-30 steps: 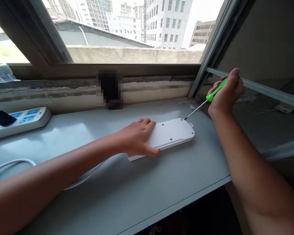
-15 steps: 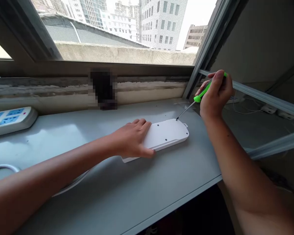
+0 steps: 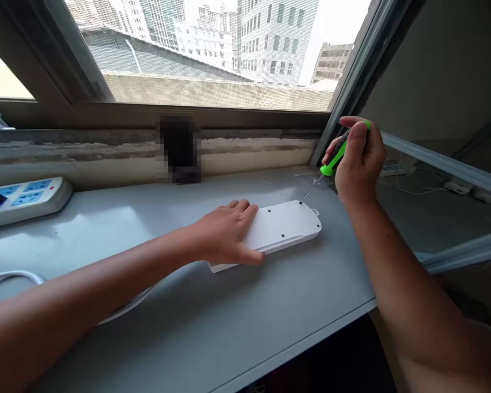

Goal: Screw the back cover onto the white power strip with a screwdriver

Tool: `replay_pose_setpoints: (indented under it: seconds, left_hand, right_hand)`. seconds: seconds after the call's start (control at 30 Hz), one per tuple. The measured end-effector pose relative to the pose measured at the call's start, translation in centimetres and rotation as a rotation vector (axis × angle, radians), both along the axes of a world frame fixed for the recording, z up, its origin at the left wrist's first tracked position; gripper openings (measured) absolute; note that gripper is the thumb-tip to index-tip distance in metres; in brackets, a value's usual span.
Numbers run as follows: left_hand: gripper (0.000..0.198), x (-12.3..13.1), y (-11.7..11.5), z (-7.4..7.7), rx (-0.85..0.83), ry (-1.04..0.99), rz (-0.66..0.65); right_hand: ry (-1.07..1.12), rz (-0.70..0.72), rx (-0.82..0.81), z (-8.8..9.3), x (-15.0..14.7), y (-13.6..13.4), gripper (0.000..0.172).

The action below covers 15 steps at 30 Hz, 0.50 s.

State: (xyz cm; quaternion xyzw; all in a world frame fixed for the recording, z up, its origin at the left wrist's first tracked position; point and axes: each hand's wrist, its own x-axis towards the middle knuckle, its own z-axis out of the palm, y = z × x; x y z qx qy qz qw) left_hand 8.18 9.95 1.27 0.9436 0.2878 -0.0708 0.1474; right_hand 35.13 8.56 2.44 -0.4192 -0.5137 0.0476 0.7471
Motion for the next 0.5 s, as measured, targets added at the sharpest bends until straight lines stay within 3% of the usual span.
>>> replay_pose_setpoints:
  seconds: [0.17,0.27,0.5]
  left_hand:
    - [0.075,-0.1,0.0,-0.3,-0.006,-0.020,-0.013]
    - [0.073,-0.2,-0.1,-0.4,0.008,-0.026,-0.027]
    - [0.070,-0.1,-0.3,-0.4,0.025,-0.021,-0.037]
  right_hand:
    - [0.238,0.272,-0.051,0.7,-0.4,0.4,0.061]
    - [0.297,0.365,-0.097,1.1,-0.7,0.0,0.064]
    - [0.328,0.431,-0.120,1.5,-0.6,-0.6,0.069]
